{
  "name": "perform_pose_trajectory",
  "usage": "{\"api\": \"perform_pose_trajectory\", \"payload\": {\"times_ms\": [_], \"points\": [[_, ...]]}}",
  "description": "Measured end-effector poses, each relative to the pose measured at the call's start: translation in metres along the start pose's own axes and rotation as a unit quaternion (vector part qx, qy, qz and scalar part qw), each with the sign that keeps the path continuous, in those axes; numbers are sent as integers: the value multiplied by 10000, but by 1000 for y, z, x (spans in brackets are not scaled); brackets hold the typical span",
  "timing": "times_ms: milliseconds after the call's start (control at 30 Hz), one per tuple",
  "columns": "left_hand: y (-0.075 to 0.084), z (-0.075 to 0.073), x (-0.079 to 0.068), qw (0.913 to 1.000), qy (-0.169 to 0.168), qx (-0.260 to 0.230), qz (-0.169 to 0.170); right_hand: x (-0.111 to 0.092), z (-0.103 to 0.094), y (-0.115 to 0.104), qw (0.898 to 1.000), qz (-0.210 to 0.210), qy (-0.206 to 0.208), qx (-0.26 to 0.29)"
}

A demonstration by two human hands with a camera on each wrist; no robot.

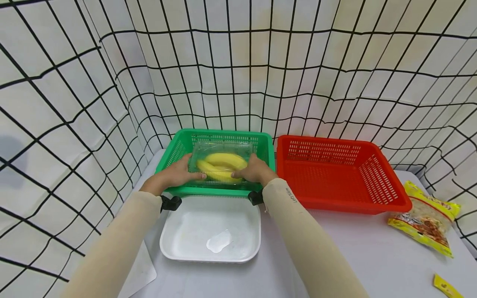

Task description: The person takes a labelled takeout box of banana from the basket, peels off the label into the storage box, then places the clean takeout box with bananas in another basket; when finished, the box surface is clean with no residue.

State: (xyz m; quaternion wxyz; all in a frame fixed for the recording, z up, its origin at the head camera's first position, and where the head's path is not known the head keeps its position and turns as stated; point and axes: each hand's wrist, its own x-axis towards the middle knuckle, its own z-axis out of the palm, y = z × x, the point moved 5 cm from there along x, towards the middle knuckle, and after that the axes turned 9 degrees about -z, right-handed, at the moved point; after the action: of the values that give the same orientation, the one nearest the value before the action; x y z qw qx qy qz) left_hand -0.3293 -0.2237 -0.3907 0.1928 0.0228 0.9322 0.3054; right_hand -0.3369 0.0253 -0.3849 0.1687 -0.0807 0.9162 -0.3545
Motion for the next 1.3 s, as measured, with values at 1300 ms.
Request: {"api": "perform_pose_trajectory", "payload": {"times_ms": [1300], "points": [[52, -18, -13, 9781, 1562, 1279, 515, -29, -48, -13, 9662, -944, 1020, -2171]]}}
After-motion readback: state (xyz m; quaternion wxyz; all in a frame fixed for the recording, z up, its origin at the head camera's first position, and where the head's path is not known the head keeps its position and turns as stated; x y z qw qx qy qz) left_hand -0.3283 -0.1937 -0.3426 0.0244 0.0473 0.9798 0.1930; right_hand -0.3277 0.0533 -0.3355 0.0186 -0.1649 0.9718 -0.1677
